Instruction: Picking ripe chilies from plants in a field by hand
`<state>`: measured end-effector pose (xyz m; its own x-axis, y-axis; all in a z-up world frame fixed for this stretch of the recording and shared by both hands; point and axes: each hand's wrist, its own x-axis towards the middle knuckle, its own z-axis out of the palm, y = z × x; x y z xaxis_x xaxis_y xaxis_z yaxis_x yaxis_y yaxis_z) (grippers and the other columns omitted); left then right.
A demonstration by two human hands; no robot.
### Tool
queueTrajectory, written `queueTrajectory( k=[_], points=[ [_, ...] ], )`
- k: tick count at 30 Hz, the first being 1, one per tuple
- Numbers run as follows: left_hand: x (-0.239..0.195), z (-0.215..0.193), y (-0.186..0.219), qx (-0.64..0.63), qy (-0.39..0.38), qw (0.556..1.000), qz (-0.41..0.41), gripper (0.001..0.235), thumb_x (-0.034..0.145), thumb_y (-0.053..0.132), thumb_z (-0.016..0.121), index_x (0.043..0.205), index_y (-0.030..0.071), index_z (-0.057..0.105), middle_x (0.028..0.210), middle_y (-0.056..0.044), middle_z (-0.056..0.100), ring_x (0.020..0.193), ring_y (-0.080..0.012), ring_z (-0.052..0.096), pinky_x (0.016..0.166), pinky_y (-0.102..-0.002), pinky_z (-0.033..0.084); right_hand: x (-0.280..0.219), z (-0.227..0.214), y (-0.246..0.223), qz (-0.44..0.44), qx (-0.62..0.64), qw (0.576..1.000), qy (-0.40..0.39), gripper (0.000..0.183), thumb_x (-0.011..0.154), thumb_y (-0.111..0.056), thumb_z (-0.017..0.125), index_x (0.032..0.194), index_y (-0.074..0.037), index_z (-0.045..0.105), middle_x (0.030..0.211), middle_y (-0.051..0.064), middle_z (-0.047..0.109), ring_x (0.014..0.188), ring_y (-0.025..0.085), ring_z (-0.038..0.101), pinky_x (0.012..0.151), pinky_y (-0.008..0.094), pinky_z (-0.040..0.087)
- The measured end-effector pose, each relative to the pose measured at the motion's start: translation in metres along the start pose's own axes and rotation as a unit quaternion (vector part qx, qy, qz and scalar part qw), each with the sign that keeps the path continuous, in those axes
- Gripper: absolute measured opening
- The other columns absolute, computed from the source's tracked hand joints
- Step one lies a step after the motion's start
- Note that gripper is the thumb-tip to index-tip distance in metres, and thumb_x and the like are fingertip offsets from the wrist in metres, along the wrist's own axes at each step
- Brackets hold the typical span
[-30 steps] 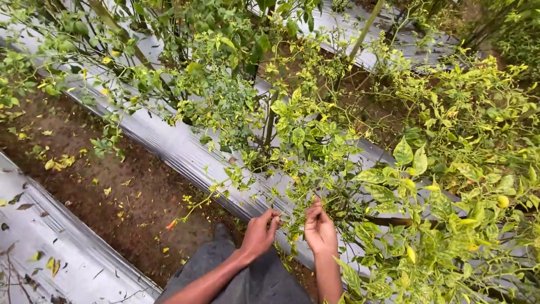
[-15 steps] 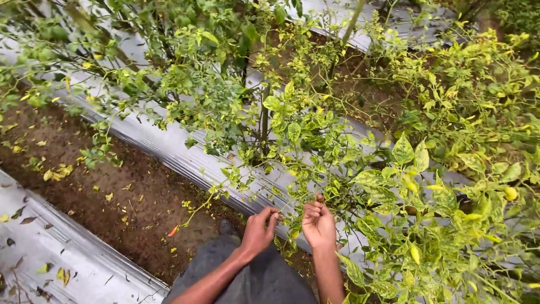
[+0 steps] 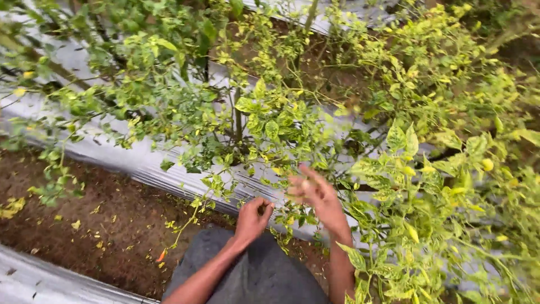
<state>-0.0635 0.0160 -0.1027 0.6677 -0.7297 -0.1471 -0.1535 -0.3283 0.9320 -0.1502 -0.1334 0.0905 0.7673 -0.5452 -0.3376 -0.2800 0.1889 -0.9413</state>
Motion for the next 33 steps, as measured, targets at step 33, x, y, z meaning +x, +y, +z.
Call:
queueTrajectory(
  k=[33],
  points=[
    [0.078,-0.06,0.155,-0.014,-0.213,0.967,0.139,0.05,0.094,0.001,0.065,0.14,-0.009,0.049,0.125,-0.032,0.063,0.123,-0.0458,0.059,0.108,-0.062,0.044,0.005,0.014,0.056,0.064,-0.499,0.864,-0.032,0.053,0.09,-0.004,0.067,0.142,-0.007,0.056,0.139,0.025,0.054,0.105,0.038,0.072,0.08,0.046,0.062]
  ],
)
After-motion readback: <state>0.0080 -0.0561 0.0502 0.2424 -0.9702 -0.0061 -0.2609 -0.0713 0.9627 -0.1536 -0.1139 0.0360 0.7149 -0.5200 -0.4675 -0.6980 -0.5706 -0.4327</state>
